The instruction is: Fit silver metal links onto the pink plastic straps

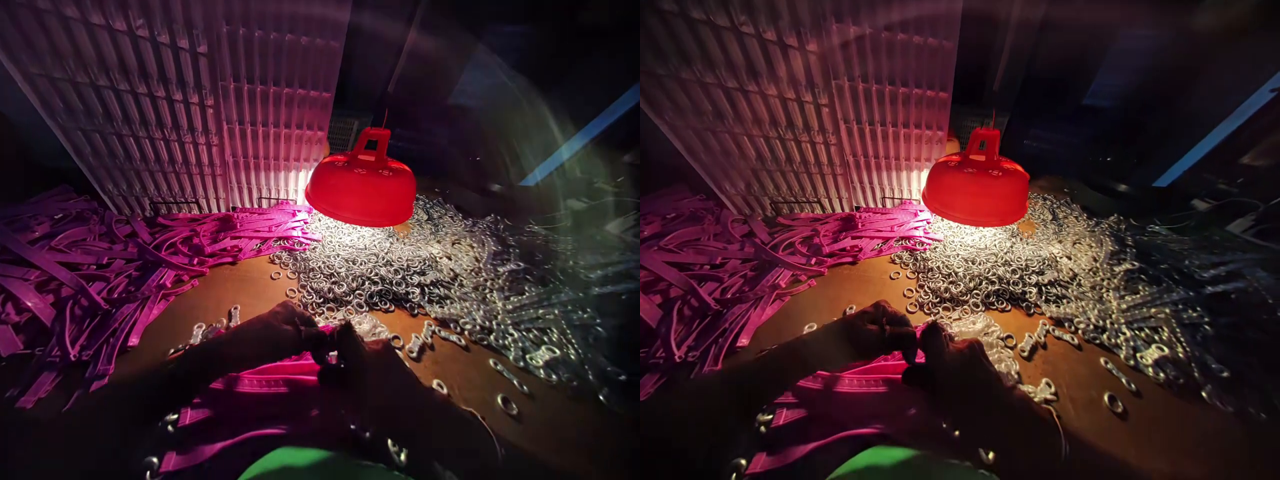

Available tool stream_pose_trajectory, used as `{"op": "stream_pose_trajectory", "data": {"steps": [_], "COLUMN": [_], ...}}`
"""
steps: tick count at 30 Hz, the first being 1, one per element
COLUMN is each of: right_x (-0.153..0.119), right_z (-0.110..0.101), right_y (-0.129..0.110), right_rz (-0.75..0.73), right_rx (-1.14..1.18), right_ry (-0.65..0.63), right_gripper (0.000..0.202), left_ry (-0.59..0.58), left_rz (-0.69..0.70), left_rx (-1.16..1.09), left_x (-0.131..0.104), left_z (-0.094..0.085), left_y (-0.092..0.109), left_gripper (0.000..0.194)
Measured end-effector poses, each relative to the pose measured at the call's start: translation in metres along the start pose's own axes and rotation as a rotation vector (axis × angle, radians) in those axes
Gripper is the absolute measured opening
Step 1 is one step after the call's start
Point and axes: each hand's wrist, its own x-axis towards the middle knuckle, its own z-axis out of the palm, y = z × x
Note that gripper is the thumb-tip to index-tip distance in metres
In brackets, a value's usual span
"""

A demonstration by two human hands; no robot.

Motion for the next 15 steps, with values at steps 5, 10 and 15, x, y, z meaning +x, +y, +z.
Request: {"op": "stream_pose_trajectory", "data": {"steps": [5, 10, 15], "right_x": [-0.038, -0.052, -0.057], "right_z": [0.007, 0.011, 0.022], "right_y": [0.004, 0.016, 0.02], "right_rz": [0.153, 0.297, 0.286], "right_rx": [-0.085, -0.05, -0.033], "right_ry": [-0.105, -0.133, -0.247], "right_gripper": [0.039, 0.052, 0.055], "left_ry": [-0.079, -0.044, 0.0], "left_rz": [-0.046, -0.3, -0.223], "left_rx": [-0.378, -0.827, -0.737], "left_x": [-0.017, -0.029, -0.036], "left_z": [0.028, 0.051, 0.055], "left_y": [-0.039, -0.057, -0.05], "left_gripper": [0.022, 0.023, 0.022]}}
